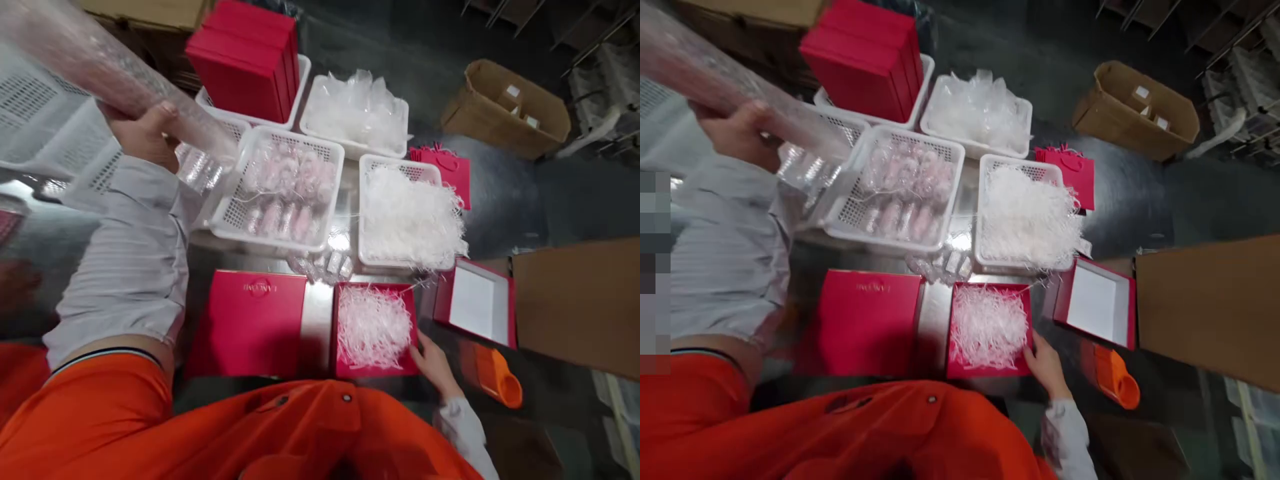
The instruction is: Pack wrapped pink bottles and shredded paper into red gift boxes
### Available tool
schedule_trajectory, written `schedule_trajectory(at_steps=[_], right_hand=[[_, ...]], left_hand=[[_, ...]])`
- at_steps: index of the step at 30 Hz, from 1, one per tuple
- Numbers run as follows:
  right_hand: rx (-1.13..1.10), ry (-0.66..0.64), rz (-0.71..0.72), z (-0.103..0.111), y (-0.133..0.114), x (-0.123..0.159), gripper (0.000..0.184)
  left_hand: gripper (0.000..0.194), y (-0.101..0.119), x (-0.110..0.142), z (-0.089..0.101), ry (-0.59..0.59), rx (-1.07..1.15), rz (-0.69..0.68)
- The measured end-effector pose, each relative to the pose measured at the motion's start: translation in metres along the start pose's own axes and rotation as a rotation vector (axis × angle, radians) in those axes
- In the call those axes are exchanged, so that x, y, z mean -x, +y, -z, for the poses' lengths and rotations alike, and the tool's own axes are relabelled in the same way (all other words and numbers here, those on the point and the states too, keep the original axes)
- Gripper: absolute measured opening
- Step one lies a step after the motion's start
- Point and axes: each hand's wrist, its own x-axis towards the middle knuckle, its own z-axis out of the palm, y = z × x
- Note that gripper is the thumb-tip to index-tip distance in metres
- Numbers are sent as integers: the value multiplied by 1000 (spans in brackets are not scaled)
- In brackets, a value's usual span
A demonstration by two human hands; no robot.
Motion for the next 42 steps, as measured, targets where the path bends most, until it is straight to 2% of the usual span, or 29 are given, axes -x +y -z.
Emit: schedule_trajectory(at_steps=[2, 3, 5, 7, 9, 11, 13, 17, 20, 22, 25, 28, 30, 32, 35, 36, 38, 40, 42], right_hand=[[84, -103, 32, 13, -11, 4, 65], [112, -141, 38, 18, -15, 6, 63], [146, -189, 65, 23, -16, 6, 55], [155, -204, 104, 23, -10, 4, 49], [123, -213, 128, 19, -1, 1, 45], [53, -205, 164, 16, 7, -2, 43], [-15, -194, 196, 13, 13, -5, 40], [-87, -177, 187, 8, 18, -8, 33], [-154, -161, 215, 6, 16, -5, 34], [-153, -150, 223, 5, 14, -1, 35], [-99, -141, 222, 4, 14, 2, 35], [-72, -157, 246, 4, 18, 3, 38], [-52, -169, 258, 5, 20, 4, 45], [-4, -122, 256, 6, 15, 7, 54], [148, -40, 346, 7, -4, 15, 54], [221, -70, 399, 7, -12, 17, 50], [384, -211, 487, 8, -28, 18, 41], [524, -354, 520, 11, -42, 15, 38], [617, -457, 516, 18, -54, 7, 38]], left_hand=[[137, 35, 49, -34, -109, 261, -30], [135, 52, 84, -50, -200, 338, -78], [120, 89, 167, -76, -407, 331, -159], [110, 123, 254, -93, -601, 149, -83], [110, 149, 331, -105, -800, -54, 18], [105, 165, 386, -116, -978, -232, 49], [100, 172, 420, -128, -1163, -391, -4], [91, 171, 450, -153, -1533, -870, -120], [79, 163, 467, -170, -1689, -1180, -116], [76, 155, 480, -178, -1781, -1236, -93], [74, 141, 497, -182, -1904, -1125, -104], [62, 131, 507, -181, -1891, -1071, -145], [58, 128, 510, -180, -1849, -1088, -69], [60, 128, 513, -179, -1816, -1081, 34], [59, 131, 516, -178, -1792, -1066, 115], [57, 132, 517, -177, -1787, -1043, 136], [52, 136, 518, -177, -1769, -987, 179], [46, 138, 516, -177, -1754, -940, 210], [41, 139, 502, -175, -1736, -865, 251]])
